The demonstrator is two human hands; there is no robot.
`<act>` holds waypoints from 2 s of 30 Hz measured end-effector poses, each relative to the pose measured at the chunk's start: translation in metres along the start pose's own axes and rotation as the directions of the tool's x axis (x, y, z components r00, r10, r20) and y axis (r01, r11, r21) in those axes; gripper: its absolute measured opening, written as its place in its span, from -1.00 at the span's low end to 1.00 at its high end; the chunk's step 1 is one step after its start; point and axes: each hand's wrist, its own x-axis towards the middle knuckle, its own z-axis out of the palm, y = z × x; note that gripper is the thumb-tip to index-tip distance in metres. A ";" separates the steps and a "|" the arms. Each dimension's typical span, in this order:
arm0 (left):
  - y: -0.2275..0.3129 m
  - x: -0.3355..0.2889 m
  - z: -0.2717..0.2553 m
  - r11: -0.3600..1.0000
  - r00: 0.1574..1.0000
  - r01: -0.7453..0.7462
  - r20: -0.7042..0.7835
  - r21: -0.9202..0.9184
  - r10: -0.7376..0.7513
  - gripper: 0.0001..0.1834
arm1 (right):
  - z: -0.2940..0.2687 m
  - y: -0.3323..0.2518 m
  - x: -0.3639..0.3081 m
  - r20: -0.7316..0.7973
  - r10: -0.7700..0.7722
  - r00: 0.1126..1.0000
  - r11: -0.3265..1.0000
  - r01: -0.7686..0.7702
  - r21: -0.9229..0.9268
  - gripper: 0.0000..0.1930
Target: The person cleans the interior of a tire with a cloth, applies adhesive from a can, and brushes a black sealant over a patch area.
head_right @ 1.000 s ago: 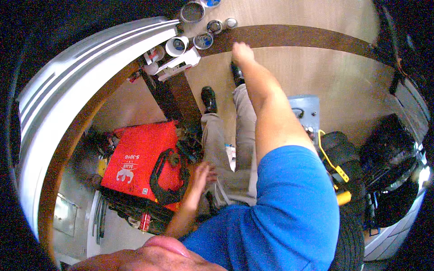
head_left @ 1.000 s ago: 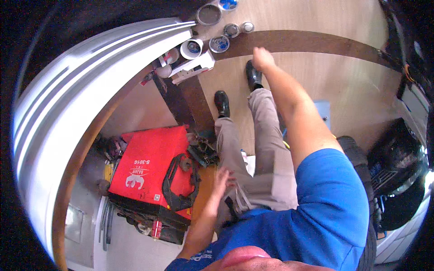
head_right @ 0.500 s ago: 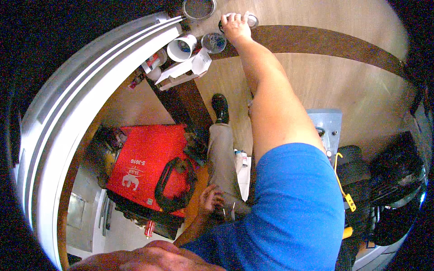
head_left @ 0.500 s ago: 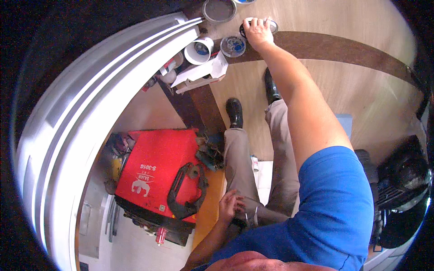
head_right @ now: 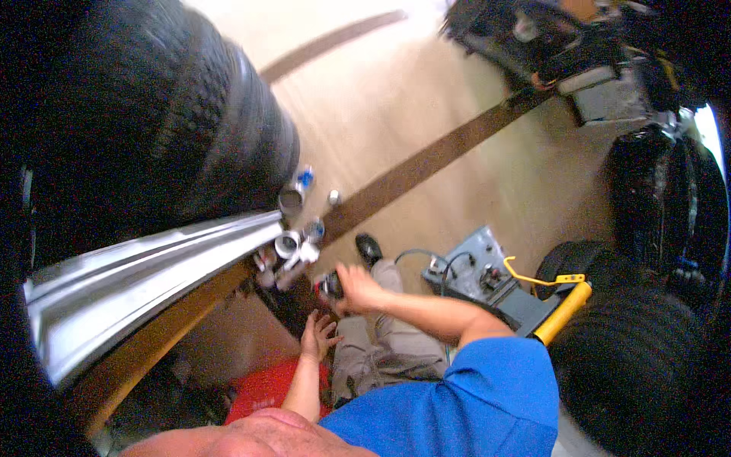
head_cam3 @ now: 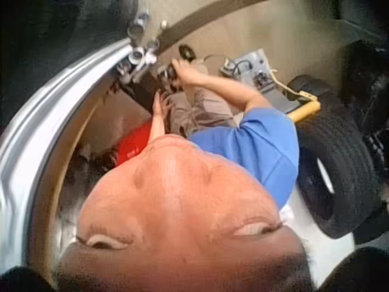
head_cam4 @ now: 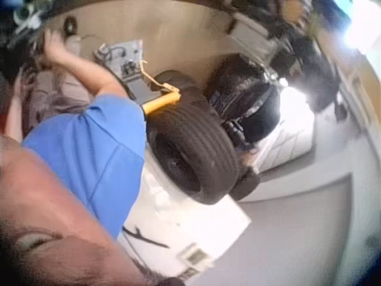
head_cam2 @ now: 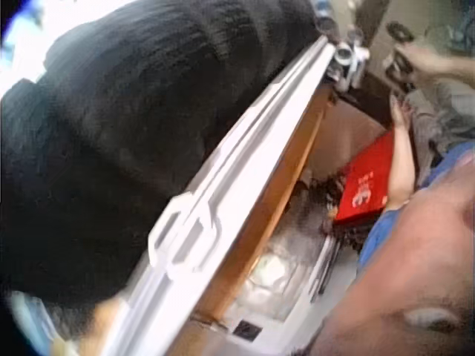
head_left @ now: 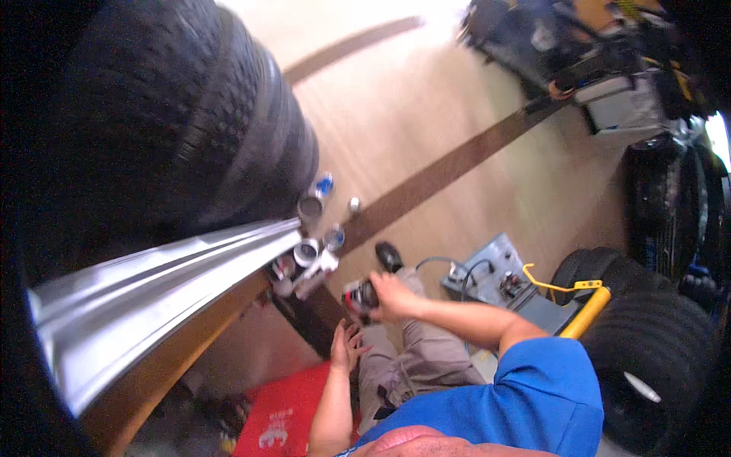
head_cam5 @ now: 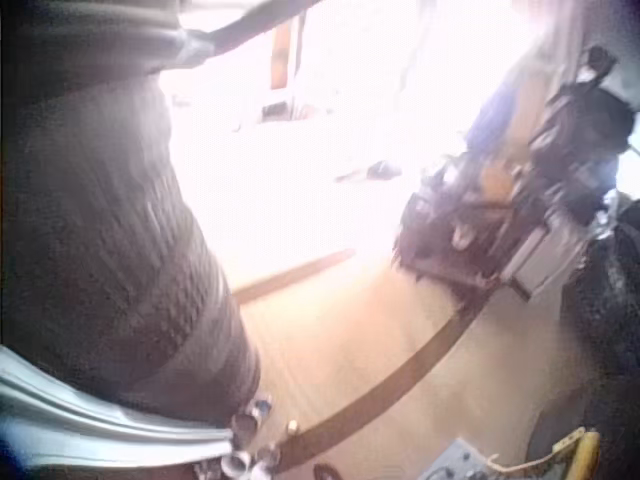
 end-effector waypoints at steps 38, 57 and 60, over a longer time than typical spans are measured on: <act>-0.197 -0.272 0.350 0.852 0.419 0.033 0.767 0.522 -0.486 -0.23 | -0.196 -0.041 -0.580 -0.676 -0.503 0.538 0.746 -0.125 -0.654 -0.63; -0.236 -0.259 0.401 0.334 0.447 0.207 0.215 0.919 -0.868 -0.32 | -0.142 0.006 -0.656 -0.517 -0.642 0.566 0.712 0.190 -0.676 -0.76; -0.234 -0.254 0.413 0.346 0.472 0.140 0.244 0.928 -0.847 -0.31 | -0.138 0.022 -0.658 -0.586 -0.535 0.609 0.798 0.134 -0.588 -0.73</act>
